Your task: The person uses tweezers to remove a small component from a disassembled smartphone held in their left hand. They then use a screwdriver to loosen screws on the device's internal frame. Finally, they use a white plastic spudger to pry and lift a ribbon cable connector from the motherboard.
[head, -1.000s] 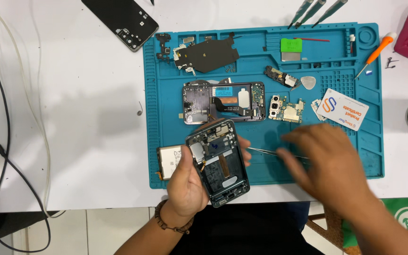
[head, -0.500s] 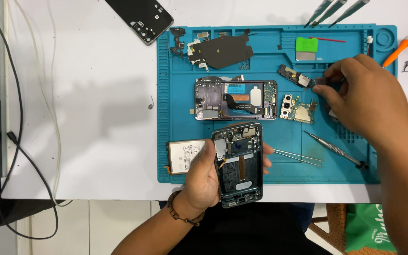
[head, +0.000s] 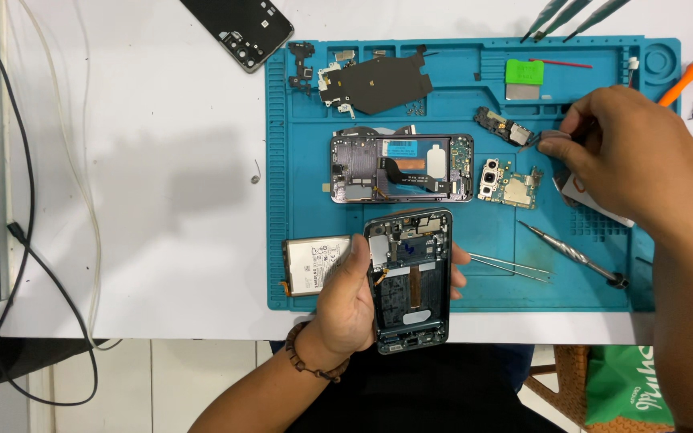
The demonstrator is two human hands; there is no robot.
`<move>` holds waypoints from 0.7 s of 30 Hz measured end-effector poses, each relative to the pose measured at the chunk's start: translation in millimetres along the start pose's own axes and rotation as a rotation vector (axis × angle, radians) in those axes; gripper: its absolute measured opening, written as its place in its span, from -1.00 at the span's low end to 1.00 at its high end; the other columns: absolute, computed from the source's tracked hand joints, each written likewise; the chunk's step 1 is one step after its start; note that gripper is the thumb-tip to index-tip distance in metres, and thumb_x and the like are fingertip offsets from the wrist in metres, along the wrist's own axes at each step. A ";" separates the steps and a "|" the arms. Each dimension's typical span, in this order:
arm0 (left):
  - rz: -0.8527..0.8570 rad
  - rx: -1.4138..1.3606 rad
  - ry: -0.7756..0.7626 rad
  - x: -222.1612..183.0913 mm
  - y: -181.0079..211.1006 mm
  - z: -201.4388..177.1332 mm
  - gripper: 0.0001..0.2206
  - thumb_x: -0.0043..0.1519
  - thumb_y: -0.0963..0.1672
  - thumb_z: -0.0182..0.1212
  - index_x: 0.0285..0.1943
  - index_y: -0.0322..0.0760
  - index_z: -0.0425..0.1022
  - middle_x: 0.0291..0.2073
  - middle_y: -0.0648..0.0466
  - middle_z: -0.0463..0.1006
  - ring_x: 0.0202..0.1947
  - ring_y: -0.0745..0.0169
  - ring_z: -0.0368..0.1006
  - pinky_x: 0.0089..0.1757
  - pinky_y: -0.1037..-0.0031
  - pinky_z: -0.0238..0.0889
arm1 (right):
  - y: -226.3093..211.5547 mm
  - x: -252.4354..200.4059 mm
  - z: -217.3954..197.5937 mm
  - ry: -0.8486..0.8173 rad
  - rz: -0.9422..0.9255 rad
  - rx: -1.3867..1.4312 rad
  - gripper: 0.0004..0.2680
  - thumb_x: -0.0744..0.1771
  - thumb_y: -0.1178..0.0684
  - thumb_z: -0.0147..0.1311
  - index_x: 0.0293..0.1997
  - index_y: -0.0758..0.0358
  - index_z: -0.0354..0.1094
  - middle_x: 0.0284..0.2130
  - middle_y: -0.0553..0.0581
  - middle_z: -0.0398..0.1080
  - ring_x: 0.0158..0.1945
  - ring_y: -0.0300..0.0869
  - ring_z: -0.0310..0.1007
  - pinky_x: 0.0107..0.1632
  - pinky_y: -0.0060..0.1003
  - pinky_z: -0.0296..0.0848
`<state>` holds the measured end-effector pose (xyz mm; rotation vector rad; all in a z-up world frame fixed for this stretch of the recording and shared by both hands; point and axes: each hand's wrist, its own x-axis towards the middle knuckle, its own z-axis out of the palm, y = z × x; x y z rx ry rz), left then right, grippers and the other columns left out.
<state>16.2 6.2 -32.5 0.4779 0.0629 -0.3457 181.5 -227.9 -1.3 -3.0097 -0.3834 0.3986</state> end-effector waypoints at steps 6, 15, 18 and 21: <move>-0.006 -0.012 -0.015 0.9 -1.1 -1.3 -0.32 0.25 0.15 -0.19 0.18 -0.62 0.25 0.01 -0.33 0.42 -0.07 -0.07 0.44 0.00 0.16 0.34 | 9.3 -12.7 -0.8 0.072 -0.013 0.157 -0.89 0.38 0.03 0.17 -0.17 0.18 0.34 -0.42 0.06 0.43 -0.35 -0.16 0.43 -0.31 -0.22 0.33; -0.009 -0.012 -0.030 2.1 -2.0 -3.0 -0.33 0.26 0.15 -0.24 0.21 -0.58 0.23 0.01 -0.34 0.42 -0.08 -0.08 0.44 -0.01 0.13 0.34 | -3.8 -30.9 -7.4 0.290 -0.376 0.633 -0.91 0.43 0.48 0.06 -0.07 0.64 0.19 -0.30 0.43 0.33 -0.22 0.03 0.47 -0.13 -0.24 0.45; -0.023 -0.013 -0.018 1.8 -2.4 -3.8 -0.32 0.26 0.15 -0.24 0.23 -0.58 0.22 0.02 -0.34 0.42 -0.06 -0.10 0.44 -0.01 0.12 0.34 | 1.5 -28.6 -0.1 0.301 -0.281 0.294 -0.91 0.42 0.30 0.14 0.02 0.49 0.43 -0.19 0.32 0.44 -0.14 -0.02 0.43 -0.09 -0.19 0.42; -0.025 -0.032 -0.025 1.5 -3.0 -4.3 -0.33 0.27 0.15 -0.24 0.22 -0.56 0.23 0.01 -0.33 0.43 -0.07 -0.08 0.45 -0.01 0.14 0.34 | 12.2 -20.3 10.7 0.265 -0.219 0.107 -0.85 0.38 0.15 0.21 0.03 0.32 0.45 -0.24 0.11 0.48 -0.26 -0.13 0.41 -0.18 -0.24 0.35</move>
